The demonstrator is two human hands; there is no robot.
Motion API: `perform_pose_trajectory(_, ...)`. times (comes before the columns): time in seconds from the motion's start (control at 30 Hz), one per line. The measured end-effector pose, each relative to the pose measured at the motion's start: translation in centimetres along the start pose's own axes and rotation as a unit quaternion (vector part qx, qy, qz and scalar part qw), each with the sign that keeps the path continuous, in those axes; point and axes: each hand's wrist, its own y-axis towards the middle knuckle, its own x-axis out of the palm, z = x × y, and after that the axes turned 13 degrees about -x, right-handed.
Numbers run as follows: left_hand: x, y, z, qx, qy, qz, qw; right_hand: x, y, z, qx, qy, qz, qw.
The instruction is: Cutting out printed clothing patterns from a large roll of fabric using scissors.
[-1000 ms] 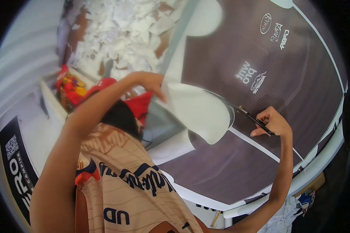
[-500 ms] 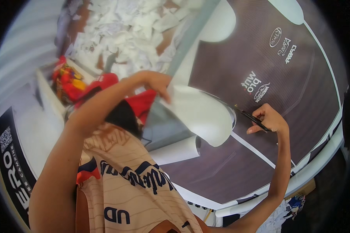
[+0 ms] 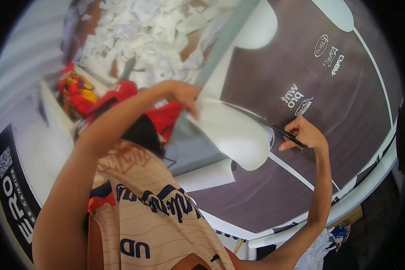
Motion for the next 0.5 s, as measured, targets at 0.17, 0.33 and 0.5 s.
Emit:
perform_pose_trajectory(0.17,0.0,-0.3,0.4,0.032,-0.010,0.007,0.999,1.9,1.1,-0.8,-0.005,0.035,0.011,0.999)
perform_pose_trajectory(0.33,-0.4,-1.1,1.6,-0.035,0.045,-0.005,0.998,6.8,0.7,0.1,-0.037,0.015,0.082,0.996)
perform_pose_trajectory(0.5,0.3,-1.3,1.2,-0.018,-0.122,0.111,0.986,17.1,0.7,0.7,-0.046,0.129,0.194,0.971)
